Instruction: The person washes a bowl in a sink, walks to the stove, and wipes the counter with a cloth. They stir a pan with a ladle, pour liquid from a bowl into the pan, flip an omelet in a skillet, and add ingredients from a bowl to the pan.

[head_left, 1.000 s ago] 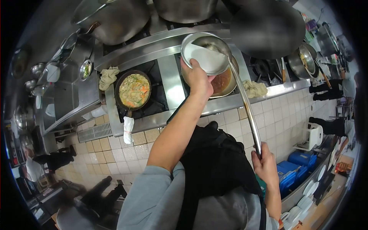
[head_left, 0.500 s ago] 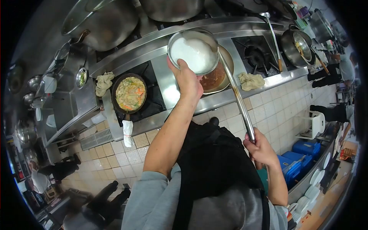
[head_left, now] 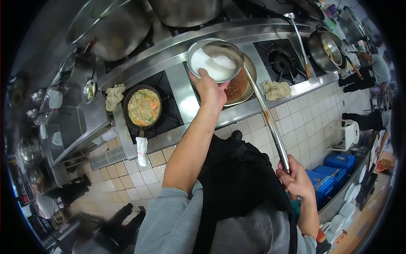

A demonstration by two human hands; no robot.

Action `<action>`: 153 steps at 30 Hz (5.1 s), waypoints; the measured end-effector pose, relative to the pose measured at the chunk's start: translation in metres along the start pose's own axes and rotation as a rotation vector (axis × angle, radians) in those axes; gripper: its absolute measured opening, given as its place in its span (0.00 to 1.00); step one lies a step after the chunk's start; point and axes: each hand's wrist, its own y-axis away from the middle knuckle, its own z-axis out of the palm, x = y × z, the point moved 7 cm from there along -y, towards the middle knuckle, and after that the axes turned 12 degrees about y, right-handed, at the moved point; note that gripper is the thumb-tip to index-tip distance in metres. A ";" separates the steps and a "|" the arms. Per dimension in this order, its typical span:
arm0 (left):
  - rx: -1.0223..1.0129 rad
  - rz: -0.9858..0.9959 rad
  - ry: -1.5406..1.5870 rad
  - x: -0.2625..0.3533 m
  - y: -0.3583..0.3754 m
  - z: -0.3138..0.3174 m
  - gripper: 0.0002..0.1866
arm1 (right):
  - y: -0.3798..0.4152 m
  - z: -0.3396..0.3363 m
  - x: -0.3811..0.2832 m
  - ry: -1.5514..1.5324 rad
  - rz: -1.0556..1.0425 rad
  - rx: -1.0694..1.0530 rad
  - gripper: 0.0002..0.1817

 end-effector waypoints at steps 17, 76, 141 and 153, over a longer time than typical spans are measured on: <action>-0.063 0.086 0.087 0.018 0.031 0.018 0.31 | -0.056 0.017 -0.017 0.382 -0.281 0.277 0.08; -0.055 -0.147 -0.415 0.053 -0.003 -0.020 0.25 | -0.016 0.012 -0.045 -0.113 0.140 -0.129 0.06; -0.045 0.180 -0.058 0.058 0.032 -0.011 0.31 | -0.040 0.002 -0.051 0.285 -0.157 0.092 0.07; -0.020 -0.014 -0.062 0.043 0.027 -0.009 0.23 | -0.020 0.013 -0.043 -0.358 0.128 -0.211 0.07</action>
